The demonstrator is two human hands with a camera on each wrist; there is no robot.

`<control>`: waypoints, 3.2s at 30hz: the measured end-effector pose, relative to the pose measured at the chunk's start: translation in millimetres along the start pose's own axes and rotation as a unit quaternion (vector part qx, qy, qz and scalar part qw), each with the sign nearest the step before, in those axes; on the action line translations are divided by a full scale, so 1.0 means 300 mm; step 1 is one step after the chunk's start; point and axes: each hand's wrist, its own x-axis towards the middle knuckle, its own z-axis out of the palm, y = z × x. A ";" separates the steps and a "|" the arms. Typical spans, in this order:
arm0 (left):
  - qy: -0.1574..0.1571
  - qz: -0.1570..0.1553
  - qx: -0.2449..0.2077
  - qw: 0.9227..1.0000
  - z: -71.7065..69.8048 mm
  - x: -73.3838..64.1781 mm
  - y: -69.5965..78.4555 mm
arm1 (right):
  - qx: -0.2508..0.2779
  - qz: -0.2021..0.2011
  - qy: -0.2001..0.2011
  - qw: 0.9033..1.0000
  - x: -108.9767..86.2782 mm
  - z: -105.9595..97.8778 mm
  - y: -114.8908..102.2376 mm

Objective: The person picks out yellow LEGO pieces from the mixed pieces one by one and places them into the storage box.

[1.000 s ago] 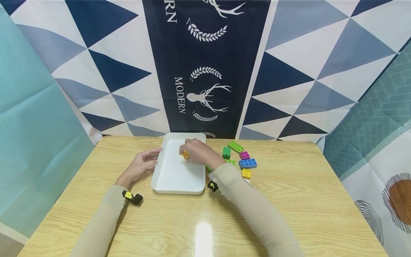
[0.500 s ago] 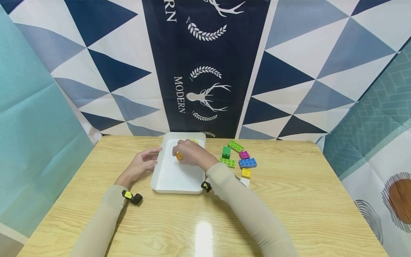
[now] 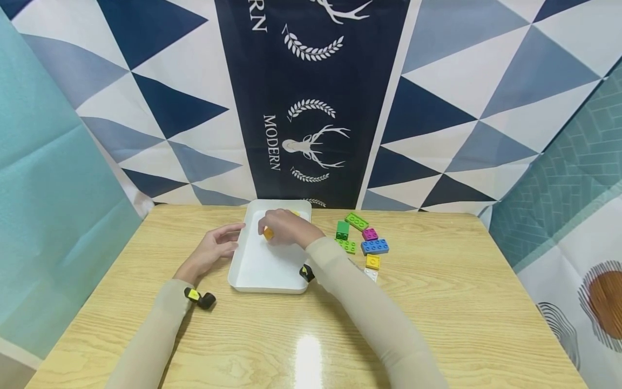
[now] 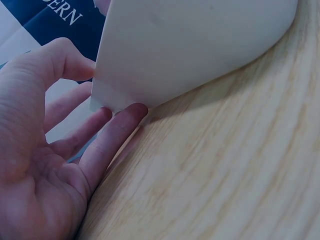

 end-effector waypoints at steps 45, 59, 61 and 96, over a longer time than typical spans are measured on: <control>0.001 -0.001 0.004 1.000 0.000 0.003 -0.001 | -0.020 0.028 -0.024 0.999 0.044 0.097 0.001; -0.002 0.010 0.001 1.000 -0.001 0.000 0.002 | -0.038 0.018 -0.020 0.999 0.051 0.099 -0.001; -0.002 0.009 0.000 1.000 0.000 0.000 0.003 | -0.041 0.017 -0.022 0.999 0.056 0.100 0.004; 0.001 0.001 0.002 1.000 0.002 -0.001 0.001 | -0.028 0.059 -0.119 0.991 -0.111 -0.122 -0.243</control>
